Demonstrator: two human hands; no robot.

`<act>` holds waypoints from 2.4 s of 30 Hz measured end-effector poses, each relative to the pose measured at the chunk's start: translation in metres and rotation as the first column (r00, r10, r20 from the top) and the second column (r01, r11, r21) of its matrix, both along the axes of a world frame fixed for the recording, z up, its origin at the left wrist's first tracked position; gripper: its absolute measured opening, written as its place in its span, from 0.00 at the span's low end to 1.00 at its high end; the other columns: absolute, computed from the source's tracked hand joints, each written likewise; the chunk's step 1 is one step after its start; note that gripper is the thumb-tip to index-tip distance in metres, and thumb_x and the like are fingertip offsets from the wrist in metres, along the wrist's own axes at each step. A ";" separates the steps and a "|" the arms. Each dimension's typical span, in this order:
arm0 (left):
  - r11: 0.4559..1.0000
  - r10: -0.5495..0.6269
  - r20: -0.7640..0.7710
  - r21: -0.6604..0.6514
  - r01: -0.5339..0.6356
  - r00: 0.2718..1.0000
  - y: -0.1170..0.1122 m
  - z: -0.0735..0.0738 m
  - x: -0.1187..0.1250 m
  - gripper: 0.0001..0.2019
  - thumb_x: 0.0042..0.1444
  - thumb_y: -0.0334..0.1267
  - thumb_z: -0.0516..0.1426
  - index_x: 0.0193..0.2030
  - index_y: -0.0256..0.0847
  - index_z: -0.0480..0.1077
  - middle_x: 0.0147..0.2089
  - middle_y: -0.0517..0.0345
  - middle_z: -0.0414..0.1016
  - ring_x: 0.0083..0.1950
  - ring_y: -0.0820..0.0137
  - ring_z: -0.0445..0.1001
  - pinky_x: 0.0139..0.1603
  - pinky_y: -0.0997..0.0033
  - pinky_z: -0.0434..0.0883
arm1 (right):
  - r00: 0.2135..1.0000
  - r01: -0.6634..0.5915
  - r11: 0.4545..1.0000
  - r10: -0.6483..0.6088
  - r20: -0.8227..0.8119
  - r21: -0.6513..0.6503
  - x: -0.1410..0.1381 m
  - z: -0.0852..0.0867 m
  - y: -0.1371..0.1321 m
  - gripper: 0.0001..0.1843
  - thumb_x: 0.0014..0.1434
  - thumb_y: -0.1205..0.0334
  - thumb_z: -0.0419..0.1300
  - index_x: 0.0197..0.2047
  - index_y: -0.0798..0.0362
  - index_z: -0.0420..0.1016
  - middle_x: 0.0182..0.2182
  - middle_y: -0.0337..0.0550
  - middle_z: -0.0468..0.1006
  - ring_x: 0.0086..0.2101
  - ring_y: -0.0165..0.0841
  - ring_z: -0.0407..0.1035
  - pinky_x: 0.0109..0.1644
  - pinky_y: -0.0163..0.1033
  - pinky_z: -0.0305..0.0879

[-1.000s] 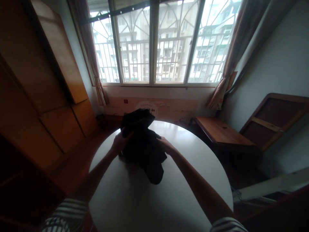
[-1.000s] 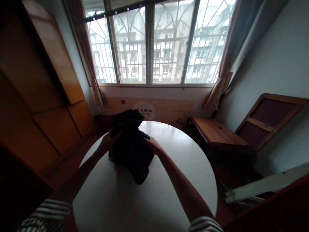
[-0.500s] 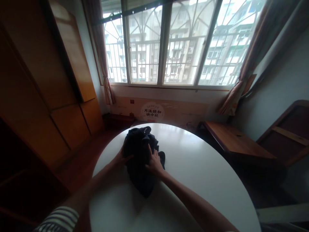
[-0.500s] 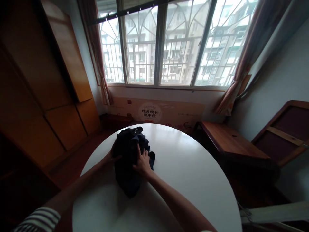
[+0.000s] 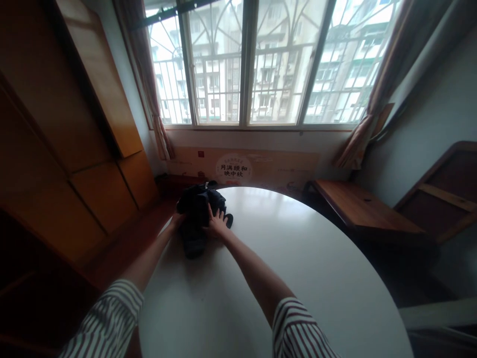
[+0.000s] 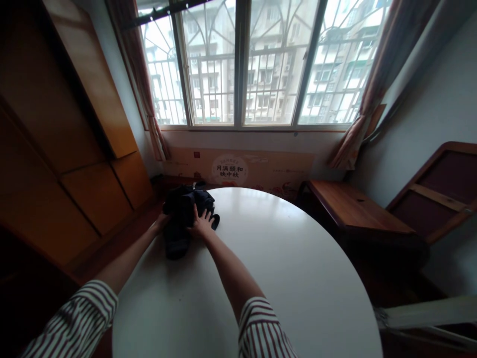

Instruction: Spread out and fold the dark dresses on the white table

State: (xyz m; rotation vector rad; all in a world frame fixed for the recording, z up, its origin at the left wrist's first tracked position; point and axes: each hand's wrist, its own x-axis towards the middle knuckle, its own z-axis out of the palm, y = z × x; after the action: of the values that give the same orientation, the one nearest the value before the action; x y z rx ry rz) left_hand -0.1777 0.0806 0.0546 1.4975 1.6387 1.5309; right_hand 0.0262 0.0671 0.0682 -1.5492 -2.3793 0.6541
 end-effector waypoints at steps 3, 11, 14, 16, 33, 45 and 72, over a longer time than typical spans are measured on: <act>0.997 0.054 -0.015 -0.059 -0.055 0.998 -0.012 0.004 -0.001 0.31 0.46 0.41 0.68 0.56 0.37 0.65 0.53 0.41 0.73 0.58 0.50 0.71 0.59 0.49 0.68 | 0.998 -0.053 0.992 0.057 -0.039 0.113 0.033 0.010 -0.027 0.52 0.57 0.46 0.62 0.74 0.47 0.37 0.67 0.65 0.53 0.65 0.59 0.49 0.63 0.64 0.43; 0.905 0.163 -0.269 0.425 -0.035 0.949 -0.098 0.024 0.080 0.08 0.58 0.35 0.59 0.33 0.42 0.61 0.26 0.67 0.59 0.25 0.76 0.64 0.30 0.76 0.67 | 0.982 -0.066 0.902 0.135 -0.134 0.427 0.203 -0.031 -0.115 0.13 0.46 0.81 0.50 0.23 0.52 0.63 0.21 0.36 0.63 0.23 0.29 0.56 0.29 0.34 0.49; 0.836 -0.242 -0.525 0.314 0.451 0.816 -0.116 0.012 0.139 0.21 0.63 0.36 0.55 0.22 0.41 0.50 0.19 0.69 0.46 0.19 0.79 0.51 0.21 0.78 0.54 | 0.996 0.029 0.891 0.014 -0.092 0.453 0.246 -0.047 -0.122 0.15 0.46 0.81 0.49 0.18 0.52 0.57 0.16 0.33 0.55 0.20 0.27 0.50 0.27 0.36 0.43; 0.745 -0.399 -0.629 0.201 0.635 0.667 -0.118 -0.001 0.170 0.21 0.66 0.35 0.51 0.21 0.41 0.51 0.19 0.68 0.49 0.19 0.79 0.52 0.22 0.77 0.55 | 0.992 0.108 0.878 -0.064 -0.110 0.467 0.261 -0.052 -0.121 0.16 0.49 0.80 0.48 0.17 0.52 0.57 0.15 0.33 0.54 0.19 0.27 0.51 0.27 0.36 0.44; 0.632 -0.690 -0.699 -0.455 0.628 0.187 -0.114 -0.021 0.186 0.53 0.54 0.69 0.53 0.75 0.33 0.42 0.75 0.37 0.41 0.75 0.50 0.42 0.73 0.49 0.44 | 0.970 -0.159 0.962 0.109 0.217 0.224 0.267 -0.050 -0.128 0.61 0.55 0.25 0.49 0.74 0.63 0.37 0.71 0.61 0.41 0.70 0.51 0.37 0.71 0.58 0.31; 0.630 -0.682 -0.704 -0.430 0.647 0.196 -0.113 -0.028 0.185 0.55 0.51 0.72 0.53 0.75 0.34 0.41 0.75 0.38 0.39 0.75 0.51 0.41 0.73 0.51 0.42 | 0.964 -0.161 0.964 0.107 0.243 0.214 0.265 -0.050 -0.129 0.62 0.53 0.23 0.49 0.74 0.62 0.40 0.71 0.60 0.41 0.70 0.50 0.38 0.71 0.57 0.31; 0.932 -0.265 -0.569 0.056 0.359 0.778 -0.092 0.010 0.171 0.14 0.66 0.43 0.51 0.50 0.41 0.74 0.43 0.47 0.76 0.50 0.56 0.75 0.57 0.56 0.70 | 0.890 0.250 0.873 -0.036 -0.455 0.419 0.260 -0.049 -0.129 0.18 0.61 0.55 0.53 0.23 0.48 0.54 0.19 0.32 0.58 0.21 0.28 0.54 0.27 0.34 0.55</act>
State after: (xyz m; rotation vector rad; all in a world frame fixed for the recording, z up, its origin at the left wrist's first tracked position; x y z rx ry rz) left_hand -0.0066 -0.0115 0.0649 2.3418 1.4486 1.1195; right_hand 0.2861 -0.0617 0.0197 -1.2024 -1.8764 0.3081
